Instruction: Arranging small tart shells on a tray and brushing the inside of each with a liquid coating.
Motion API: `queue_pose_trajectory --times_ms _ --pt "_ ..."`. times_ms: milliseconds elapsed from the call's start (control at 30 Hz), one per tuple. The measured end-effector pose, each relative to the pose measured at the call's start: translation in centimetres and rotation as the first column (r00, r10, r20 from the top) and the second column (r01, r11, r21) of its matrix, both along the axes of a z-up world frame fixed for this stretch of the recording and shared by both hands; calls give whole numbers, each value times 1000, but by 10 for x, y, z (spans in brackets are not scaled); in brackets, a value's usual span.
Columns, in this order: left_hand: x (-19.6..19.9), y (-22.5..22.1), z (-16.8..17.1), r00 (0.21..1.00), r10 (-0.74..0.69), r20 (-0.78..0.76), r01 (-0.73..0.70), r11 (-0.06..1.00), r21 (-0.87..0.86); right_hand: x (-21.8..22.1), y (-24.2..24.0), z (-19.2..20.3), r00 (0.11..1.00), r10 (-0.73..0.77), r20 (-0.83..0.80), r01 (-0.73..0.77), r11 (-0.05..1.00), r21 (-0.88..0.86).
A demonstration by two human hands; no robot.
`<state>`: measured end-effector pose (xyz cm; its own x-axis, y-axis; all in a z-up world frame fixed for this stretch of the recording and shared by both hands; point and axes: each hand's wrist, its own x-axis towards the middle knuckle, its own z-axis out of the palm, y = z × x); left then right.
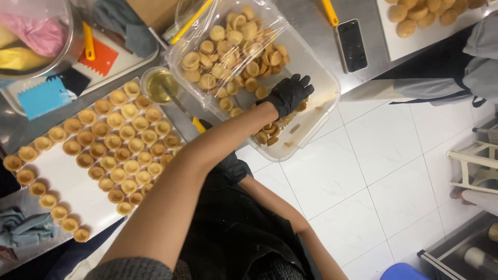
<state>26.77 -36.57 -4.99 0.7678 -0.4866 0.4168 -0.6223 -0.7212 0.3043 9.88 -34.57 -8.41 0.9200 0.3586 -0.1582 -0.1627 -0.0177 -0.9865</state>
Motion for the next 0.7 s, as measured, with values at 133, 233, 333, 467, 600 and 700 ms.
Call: queue_pose_trajectory --times_ms 133,233,333,467,600,700 --pt "16 -27 -23 896 19 -444 105 962 253 22 -22 43 998 -8 56 14 993 -114" --pt "6 -12 -57 504 170 -847 -278 960 28 31 -24 62 996 17 82 -1 981 -193" --pt "-5 25 -10 610 85 -788 -171 985 -27 35 -1 77 990 94 101 -65 963 -263" --pt "-15 68 75 738 17 -675 -84 994 -67 45 50 110 954 263 142 -200 915 -351" --pt "-61 114 195 812 -141 -566 -196 848 -492 40 98 138 891 419 174 -310 843 -440" --pt "-119 163 243 867 -268 -420 -182 614 -768 32 122 140 846 498 189 -350 788 -508"
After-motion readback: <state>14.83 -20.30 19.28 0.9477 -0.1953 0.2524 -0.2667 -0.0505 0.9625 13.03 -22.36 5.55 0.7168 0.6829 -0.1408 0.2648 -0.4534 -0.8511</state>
